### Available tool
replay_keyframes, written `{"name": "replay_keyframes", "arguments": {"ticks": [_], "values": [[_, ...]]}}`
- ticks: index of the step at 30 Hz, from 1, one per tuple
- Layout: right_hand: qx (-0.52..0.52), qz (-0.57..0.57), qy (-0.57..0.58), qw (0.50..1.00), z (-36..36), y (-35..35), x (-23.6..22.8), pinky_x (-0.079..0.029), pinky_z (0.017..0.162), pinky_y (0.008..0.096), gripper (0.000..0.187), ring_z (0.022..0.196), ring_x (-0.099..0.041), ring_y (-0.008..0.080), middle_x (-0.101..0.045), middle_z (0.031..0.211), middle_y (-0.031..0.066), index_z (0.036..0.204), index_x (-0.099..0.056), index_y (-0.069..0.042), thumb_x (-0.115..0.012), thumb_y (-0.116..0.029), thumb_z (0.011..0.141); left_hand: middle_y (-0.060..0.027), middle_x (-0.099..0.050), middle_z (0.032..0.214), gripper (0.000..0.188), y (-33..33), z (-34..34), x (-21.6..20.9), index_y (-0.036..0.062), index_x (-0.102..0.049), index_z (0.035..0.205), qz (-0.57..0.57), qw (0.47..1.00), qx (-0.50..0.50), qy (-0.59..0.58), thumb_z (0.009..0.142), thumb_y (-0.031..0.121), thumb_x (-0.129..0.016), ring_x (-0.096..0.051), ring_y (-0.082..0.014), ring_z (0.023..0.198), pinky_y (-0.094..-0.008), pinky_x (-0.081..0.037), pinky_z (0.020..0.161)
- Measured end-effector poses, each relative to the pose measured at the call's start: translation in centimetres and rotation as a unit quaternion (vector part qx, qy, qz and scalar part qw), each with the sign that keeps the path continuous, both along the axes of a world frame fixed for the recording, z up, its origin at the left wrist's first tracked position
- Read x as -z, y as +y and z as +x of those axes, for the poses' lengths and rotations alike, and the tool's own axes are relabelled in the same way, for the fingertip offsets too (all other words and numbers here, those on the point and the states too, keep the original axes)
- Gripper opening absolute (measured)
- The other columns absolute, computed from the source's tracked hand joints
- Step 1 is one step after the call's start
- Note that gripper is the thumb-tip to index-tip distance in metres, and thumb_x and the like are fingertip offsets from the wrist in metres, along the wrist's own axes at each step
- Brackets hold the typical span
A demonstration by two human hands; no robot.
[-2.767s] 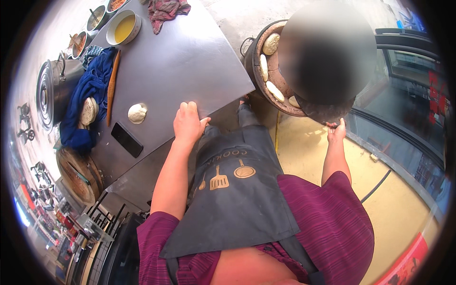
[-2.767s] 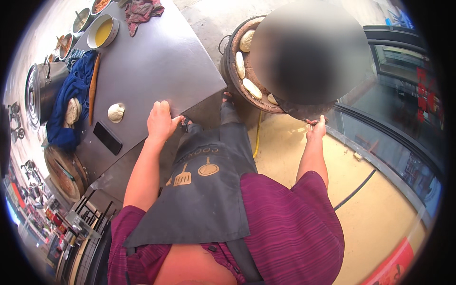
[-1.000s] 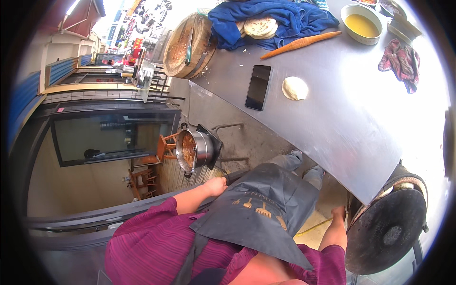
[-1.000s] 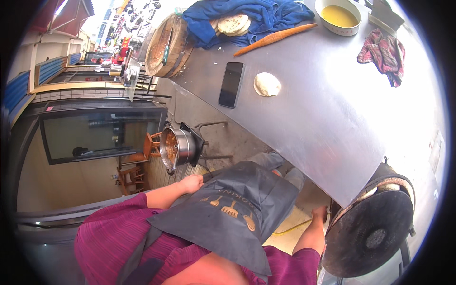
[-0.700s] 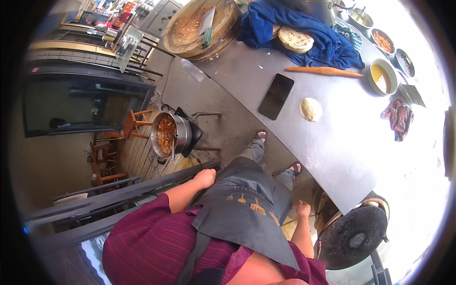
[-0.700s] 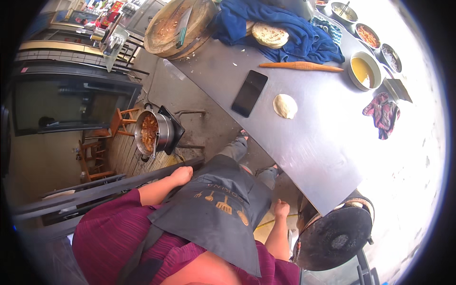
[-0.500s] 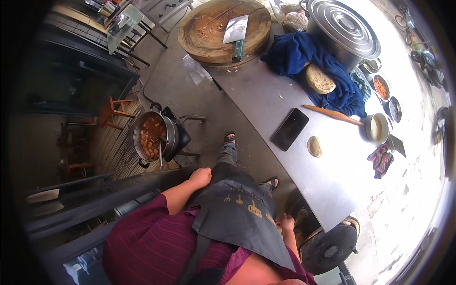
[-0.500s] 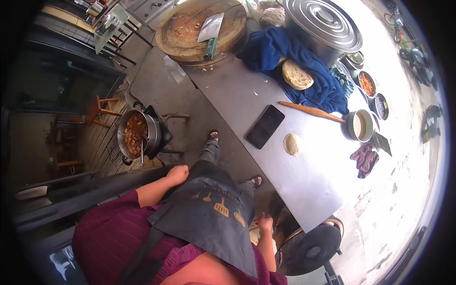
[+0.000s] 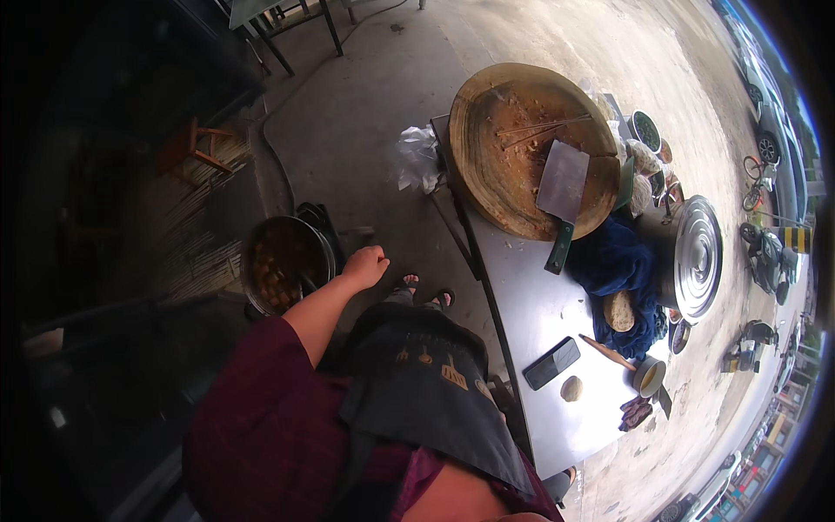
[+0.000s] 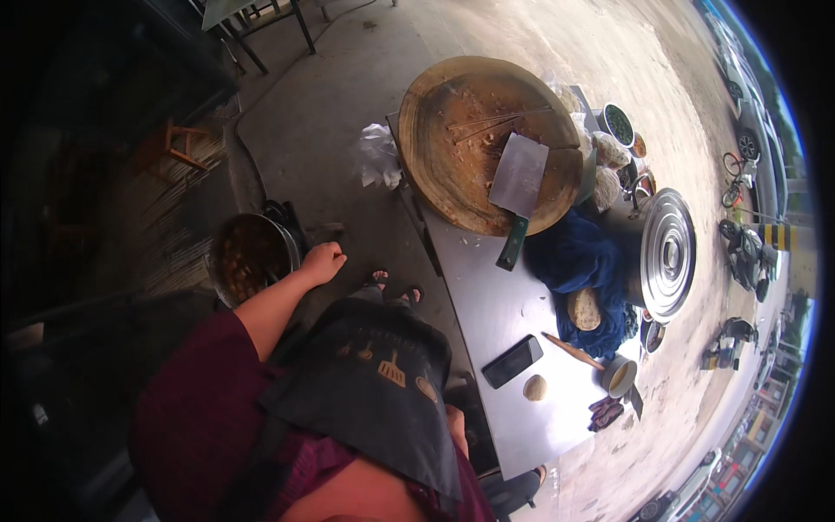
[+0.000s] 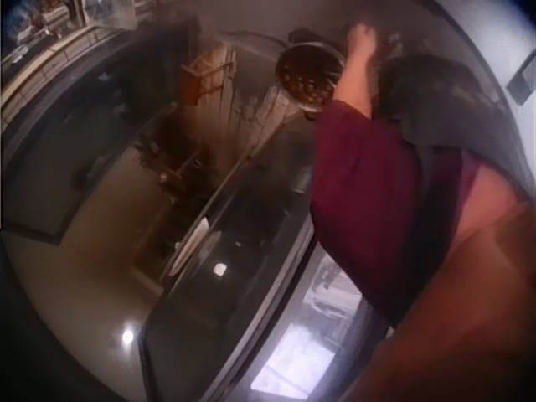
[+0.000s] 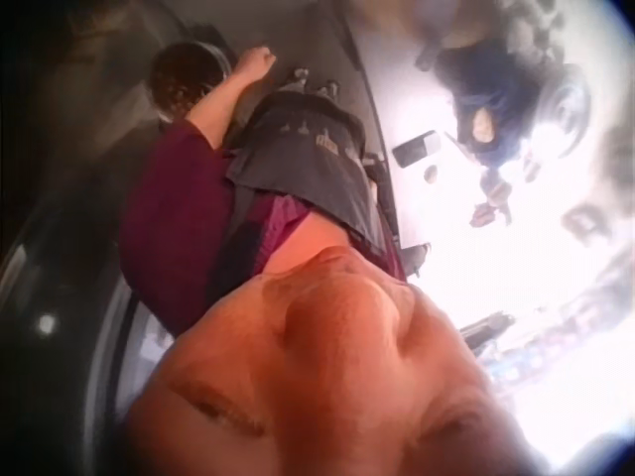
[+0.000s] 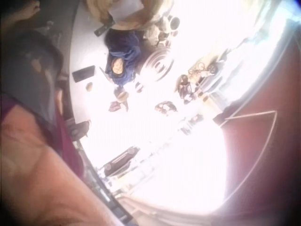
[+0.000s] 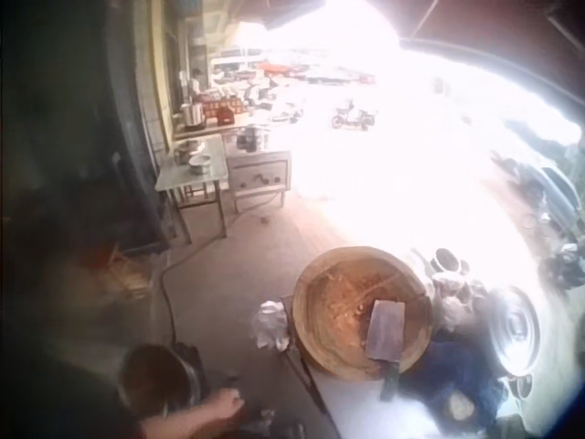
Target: The person assembles street food wraps by placing various toppings, including shredded vegetables and sauces, onto flatbreads using chopsticks and a spoon. They then fold the wraps and place them into plastic bags before moving to a cooking station to handle dough.
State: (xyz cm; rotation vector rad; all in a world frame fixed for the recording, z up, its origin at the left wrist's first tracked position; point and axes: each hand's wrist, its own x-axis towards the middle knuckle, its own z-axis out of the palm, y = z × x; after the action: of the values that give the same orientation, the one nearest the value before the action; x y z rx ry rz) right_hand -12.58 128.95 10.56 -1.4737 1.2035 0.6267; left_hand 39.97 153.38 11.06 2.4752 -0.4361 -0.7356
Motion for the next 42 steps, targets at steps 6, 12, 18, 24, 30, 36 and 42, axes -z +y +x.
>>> {"name": "replay_keyframes", "arguments": {"ticks": [6, 12, 18, 24, 30, 36, 42], "values": [[-0.038, 0.012, 0.007, 0.999, 12.9, -2.5, -6.5, -0.05, 0.08, 0.0352, 0.036, 0.091, -0.067, 0.0231, -0.071, 0.094, 0.0191, 0.101, -0.071, 0.002, -0.067, -0.03, 0.084, -0.0168, -0.067, 0.086, 0.025, -1.2, 6.7, 2.3, 0.0018, -0.064, 0.088, -0.057, 0.991, -0.117, 0.015, 0.086, 0.027, -0.065, -0.065, -0.0345, 0.085, -0.0432, -0.05, 0.074], [-0.052, 0.012, 0.041, 0.998, 20.5, -2.9, -11.4, -0.049, 0.082, 0.0355, 0.037, 0.093, -0.067, 0.0242, -0.071, 0.096, 0.0185, 0.102, -0.071, 0.0, -0.067, -0.032, 0.083, -0.0161, -0.069, 0.085, 0.028, -0.7, 12.2, 3.5, 0.0009, -0.064, 0.089, -0.085, 0.983, -0.156, 0.04, 0.085, 0.028, -0.066, -0.067, -0.0305, 0.081, -0.0396, -0.051, 0.073], [-0.049, 0.04, 0.09, 0.994, 31.2, -1.9, -14.9, -0.049, 0.084, 0.0359, 0.039, 0.095, -0.067, 0.0253, -0.071, 0.097, 0.0179, 0.103, -0.071, -0.002, -0.067, -0.034, 0.082, -0.0132, -0.068, 0.078, 0.029, 0.1, 24.6, 9.6, 0.0007, -0.064, 0.084, -0.057, 0.974, -0.214, 0.049, 0.085, 0.029, -0.066, -0.066, -0.0298, 0.075, -0.0395, -0.051, 0.07], [-0.076, 0.105, 0.095, 0.987, 48.4, 2.1, -15.3, -0.048, 0.087, 0.0362, 0.04, 0.097, -0.066, 0.0264, -0.07, 0.099, 0.0173, 0.105, -0.071, -0.004, -0.067, -0.035, 0.08, -0.0156, -0.067, 0.086, 0.033, 0.0, 41.4, 12.1, 0.0019, -0.064, 0.088, 0.09, 0.989, -0.067, 0.092, 0.085, 0.035, -0.067, -0.065, -0.0288, 0.083, -0.0405, -0.05, 0.075], [-0.121, 0.078, -0.01, 0.99, 72.4, -3.3, -24.2, -0.051, 0.076, 0.0329, 0.022, 0.079, -0.067, 0.0219, -0.071, 0.085, 0.0095, 0.094, -0.069, -0.001, -0.061, -0.021, 0.086, -0.0144, -0.068, 0.085, 0.033, 1.5, 59.1, 9.7, -0.0008, -0.063, 0.087, 0.064, 0.988, -0.058, 0.131, 0.086, 0.032, -0.067, -0.065, -0.027, 0.081, -0.0395, -0.05, 0.076], [0.232, -0.147, -0.218, 0.936, 83.6, -11.7, -26.4, -0.051, 0.08, 0.028, 0.028, 0.092, -0.063, 0.0126, -0.067, 0.1, 0.0045, 0.11, -0.063, 0.0, -0.069, -0.015, 0.087, -0.0147, -0.067, 0.087, 0.03, -6.2, 69.8, 6.6, -0.0014, -0.063, 0.09, 0.072, 0.993, 0.0, 0.095, 0.087, 0.028, -0.066, -0.064, -0.0259, 0.083, -0.0383, -0.05, 0.078], [0.032, -0.527, -0.105, 0.843, 85.4, -26.0, -24.3, -0.036, 0.107, 0.04, 0.066, 0.125, -0.047, 0.0359, -0.052, 0.129, 0.0239, 0.132, -0.049, 0.001, -0.076, -0.025, 0.078, -0.0144, -0.067, 0.093, 0.037, -18.9, 74.8, 6.4, -0.0014, -0.06, 0.105, 0.026, 0.986, 0.143, 0.084, 0.087, 0.031, -0.066, -0.064, -0.0257, 0.087, -0.0376, -0.05, 0.082]]}}
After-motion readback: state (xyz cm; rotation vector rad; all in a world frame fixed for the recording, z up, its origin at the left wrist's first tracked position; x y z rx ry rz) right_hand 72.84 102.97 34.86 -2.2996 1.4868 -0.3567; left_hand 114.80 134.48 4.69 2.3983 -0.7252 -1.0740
